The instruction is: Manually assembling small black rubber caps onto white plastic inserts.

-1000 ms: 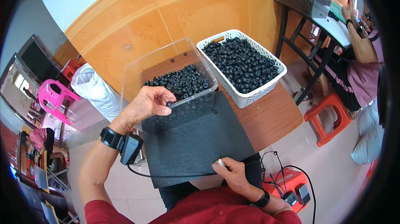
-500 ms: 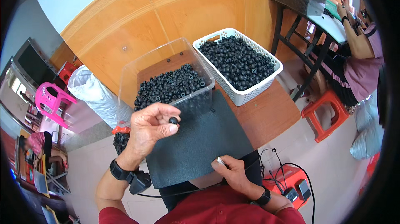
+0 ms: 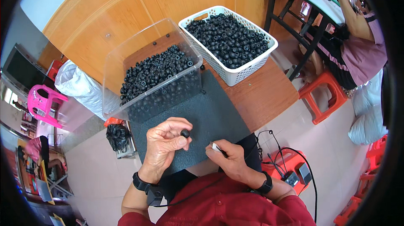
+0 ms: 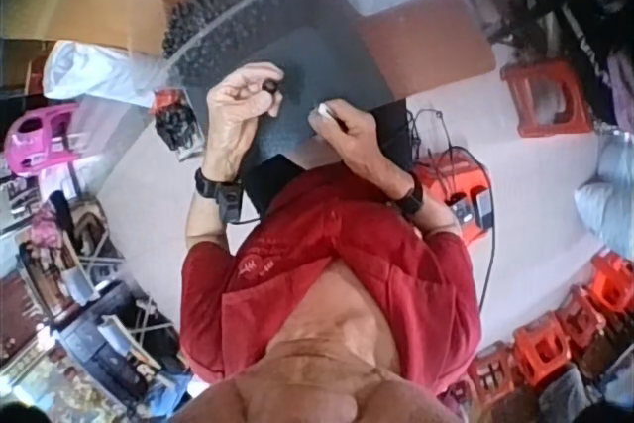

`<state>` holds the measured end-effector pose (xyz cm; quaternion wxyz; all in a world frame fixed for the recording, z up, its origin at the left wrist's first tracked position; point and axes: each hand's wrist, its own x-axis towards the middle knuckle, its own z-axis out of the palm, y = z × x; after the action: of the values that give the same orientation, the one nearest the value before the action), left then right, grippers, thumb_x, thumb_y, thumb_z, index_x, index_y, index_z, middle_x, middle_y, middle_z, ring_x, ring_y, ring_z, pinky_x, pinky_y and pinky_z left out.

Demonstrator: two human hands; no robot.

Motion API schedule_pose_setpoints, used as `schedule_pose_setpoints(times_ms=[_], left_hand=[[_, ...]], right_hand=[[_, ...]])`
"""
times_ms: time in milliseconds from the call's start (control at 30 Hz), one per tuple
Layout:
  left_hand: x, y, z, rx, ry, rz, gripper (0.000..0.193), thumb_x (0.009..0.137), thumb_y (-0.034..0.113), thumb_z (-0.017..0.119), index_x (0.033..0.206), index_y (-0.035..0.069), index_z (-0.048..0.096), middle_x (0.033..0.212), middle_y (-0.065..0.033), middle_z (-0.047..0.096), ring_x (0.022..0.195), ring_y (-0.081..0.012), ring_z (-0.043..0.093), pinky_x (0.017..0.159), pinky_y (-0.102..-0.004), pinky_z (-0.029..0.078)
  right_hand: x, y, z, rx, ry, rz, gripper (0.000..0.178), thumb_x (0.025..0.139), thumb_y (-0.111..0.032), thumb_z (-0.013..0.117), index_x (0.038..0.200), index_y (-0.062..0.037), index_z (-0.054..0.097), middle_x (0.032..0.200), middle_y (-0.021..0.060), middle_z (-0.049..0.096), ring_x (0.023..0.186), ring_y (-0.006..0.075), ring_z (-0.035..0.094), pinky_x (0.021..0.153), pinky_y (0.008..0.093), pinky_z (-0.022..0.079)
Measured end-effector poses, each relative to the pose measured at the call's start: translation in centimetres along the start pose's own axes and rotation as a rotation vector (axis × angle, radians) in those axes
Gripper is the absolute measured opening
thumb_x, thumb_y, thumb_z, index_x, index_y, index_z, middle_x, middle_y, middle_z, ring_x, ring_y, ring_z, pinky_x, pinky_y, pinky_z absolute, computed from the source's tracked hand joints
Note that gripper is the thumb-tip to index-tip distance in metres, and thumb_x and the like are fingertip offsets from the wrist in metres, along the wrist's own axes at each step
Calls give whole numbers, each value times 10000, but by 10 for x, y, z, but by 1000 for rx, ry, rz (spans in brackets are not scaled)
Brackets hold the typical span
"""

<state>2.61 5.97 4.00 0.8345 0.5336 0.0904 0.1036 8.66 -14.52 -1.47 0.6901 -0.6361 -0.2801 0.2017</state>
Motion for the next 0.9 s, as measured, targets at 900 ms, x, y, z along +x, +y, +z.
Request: schedule_pose_setpoints(times_ms=[900], left_hand=[[-22,-42,8,54,-24,-29,245,869,76,741,1086,-30,701,948,-87,672,772,-141,629,715,-264,528]], right_hand=[[11,-11,5,-153,27,-248,181,983,-196,626,956,-20,660,790,86,690,655,207,675,564,317,500]])
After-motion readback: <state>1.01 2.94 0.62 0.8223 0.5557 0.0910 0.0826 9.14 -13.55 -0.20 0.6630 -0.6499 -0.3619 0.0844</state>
